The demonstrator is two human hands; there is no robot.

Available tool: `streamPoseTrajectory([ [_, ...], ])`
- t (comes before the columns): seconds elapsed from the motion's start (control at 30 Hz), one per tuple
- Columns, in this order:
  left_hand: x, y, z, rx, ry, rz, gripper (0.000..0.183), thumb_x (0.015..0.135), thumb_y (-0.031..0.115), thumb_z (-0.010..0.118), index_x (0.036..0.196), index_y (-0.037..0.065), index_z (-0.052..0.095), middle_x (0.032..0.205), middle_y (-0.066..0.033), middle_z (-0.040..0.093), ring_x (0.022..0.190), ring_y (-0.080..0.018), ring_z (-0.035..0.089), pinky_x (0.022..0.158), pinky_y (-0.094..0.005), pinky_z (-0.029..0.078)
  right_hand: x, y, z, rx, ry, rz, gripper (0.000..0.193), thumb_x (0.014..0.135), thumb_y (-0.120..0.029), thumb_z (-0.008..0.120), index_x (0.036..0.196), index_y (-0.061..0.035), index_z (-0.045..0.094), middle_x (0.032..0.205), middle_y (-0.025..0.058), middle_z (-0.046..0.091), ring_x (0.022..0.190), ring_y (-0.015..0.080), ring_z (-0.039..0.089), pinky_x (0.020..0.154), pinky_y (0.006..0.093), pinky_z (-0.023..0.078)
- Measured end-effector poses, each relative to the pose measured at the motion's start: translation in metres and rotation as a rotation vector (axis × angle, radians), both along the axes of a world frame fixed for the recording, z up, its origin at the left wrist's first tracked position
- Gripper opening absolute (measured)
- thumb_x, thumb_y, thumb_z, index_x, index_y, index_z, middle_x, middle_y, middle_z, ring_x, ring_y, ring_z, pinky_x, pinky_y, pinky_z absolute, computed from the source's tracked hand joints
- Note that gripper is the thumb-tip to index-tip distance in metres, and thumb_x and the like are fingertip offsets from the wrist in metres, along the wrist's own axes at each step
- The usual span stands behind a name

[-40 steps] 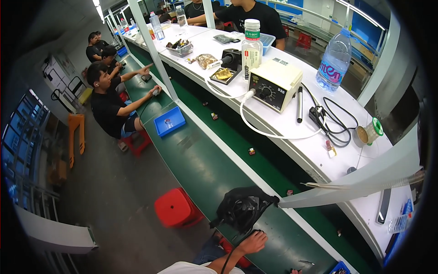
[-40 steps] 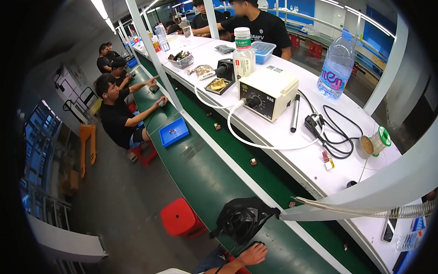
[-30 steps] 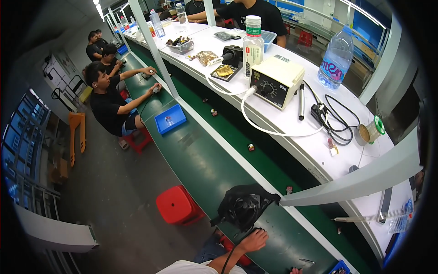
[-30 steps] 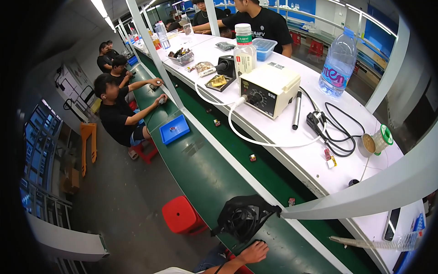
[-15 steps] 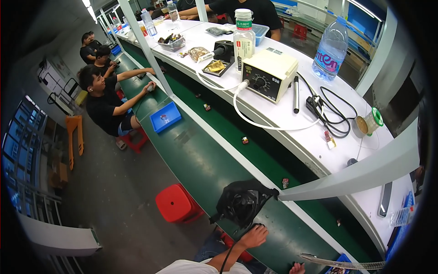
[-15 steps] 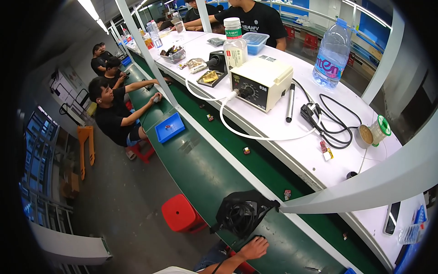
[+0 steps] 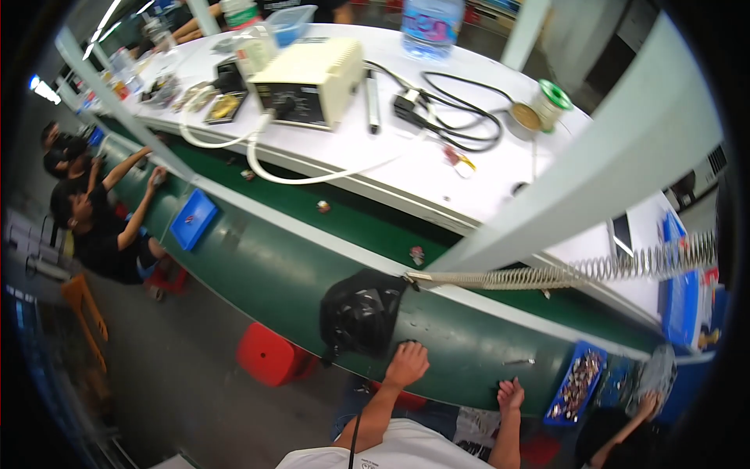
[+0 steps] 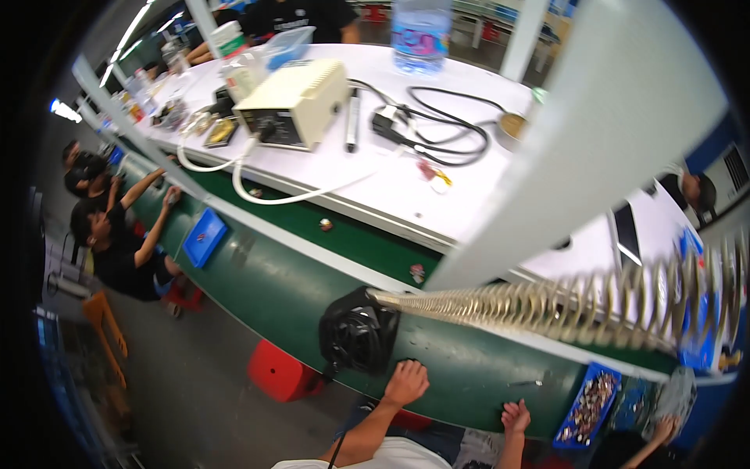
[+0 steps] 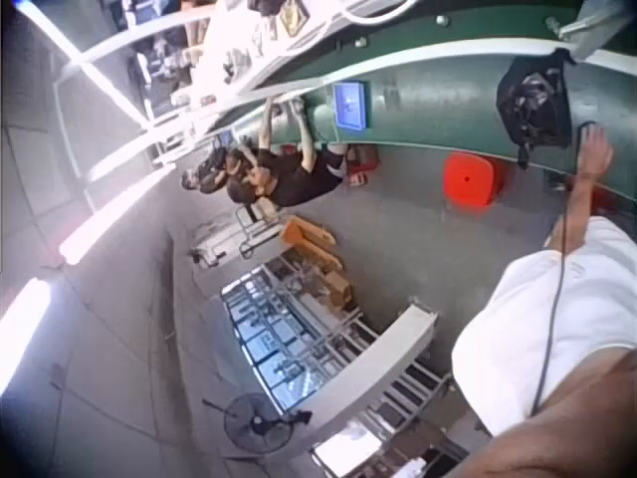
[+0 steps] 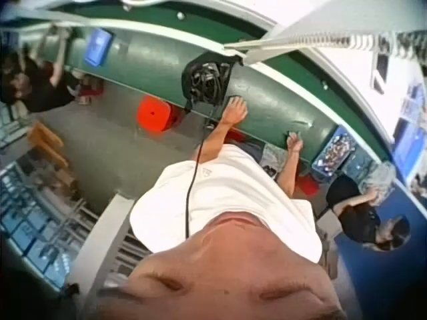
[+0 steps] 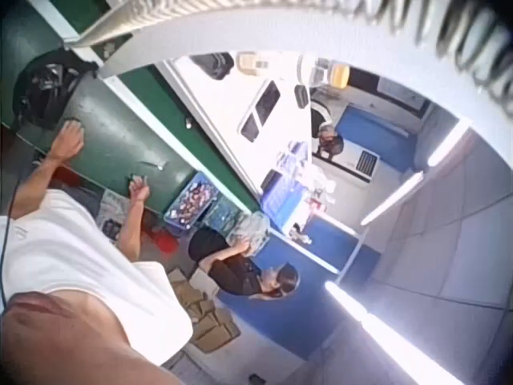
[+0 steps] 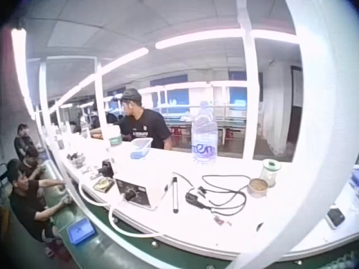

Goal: Assembling small electronic components and wiring them together at a factory workstation.

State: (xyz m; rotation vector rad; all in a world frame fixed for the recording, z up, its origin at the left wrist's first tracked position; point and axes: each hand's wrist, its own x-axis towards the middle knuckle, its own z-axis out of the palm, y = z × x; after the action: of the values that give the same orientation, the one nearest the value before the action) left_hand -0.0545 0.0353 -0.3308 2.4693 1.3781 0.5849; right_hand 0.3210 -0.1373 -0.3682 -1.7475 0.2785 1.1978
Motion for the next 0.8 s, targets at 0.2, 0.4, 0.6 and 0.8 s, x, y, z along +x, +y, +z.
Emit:
streamPoseTrajectory([
  [0.2,0.007,0.005,0.002,-0.015,-0.028,-0.030,0.015,0.080,0.019,0.063,0.082,0.008,0.053,0.085,-0.0105,0.050,0.088,-0.0280,0.052,0.084,-0.0413,0.043,-0.019,0.016,0.026,-0.061,-0.067,-0.016,0.043,0.092,-0.047,0.062,0.093,-0.0039,0.065,0.079,0.0110,0.072,0.051,0.0177,0.060,0.044,0.0300,0.047],
  [0.4,0.011,0.004,0.001,0.012,-0.001,-0.011,0.013,0.081,0.016,0.062,0.079,0.008,0.053,0.083,-0.0114,0.050,0.085,-0.0293,0.052,0.083,-0.0422,0.043,-0.027,0.024,0.035,-0.092,-0.096,-0.045,0.043,0.094,-0.044,0.060,0.092,-0.0011,0.067,0.081,0.0132,0.074,0.049,0.0182,0.062,0.044,0.0299,0.049],
  [0.6,0.012,0.001,-0.003,0.007,-0.018,0.009,0.013,0.081,0.014,0.062,0.081,0.005,0.052,0.085,-0.0135,0.049,0.086,-0.0323,0.050,0.082,-0.0444,0.041,-0.032,0.030,0.040,-0.100,-0.148,-0.042,0.047,0.094,-0.046,0.060,0.089,0.0005,0.067,0.077,0.0154,0.073,0.050,0.0201,0.065,0.044,0.0308,0.051],
  [0.8,0.016,0.002,-0.002,0.008,-0.001,0.008,0.013,0.081,0.014,0.062,0.081,0.005,0.052,0.086,-0.0139,0.050,0.086,-0.0324,0.051,0.082,-0.0448,0.041,-0.028,0.072,0.050,-0.470,-1.214,0.169,0.041,0.090,-0.038,0.068,0.076,0.0006,0.066,0.061,0.0114,0.064,0.056,0.0285,0.063,0.057,0.0423,0.051],
])
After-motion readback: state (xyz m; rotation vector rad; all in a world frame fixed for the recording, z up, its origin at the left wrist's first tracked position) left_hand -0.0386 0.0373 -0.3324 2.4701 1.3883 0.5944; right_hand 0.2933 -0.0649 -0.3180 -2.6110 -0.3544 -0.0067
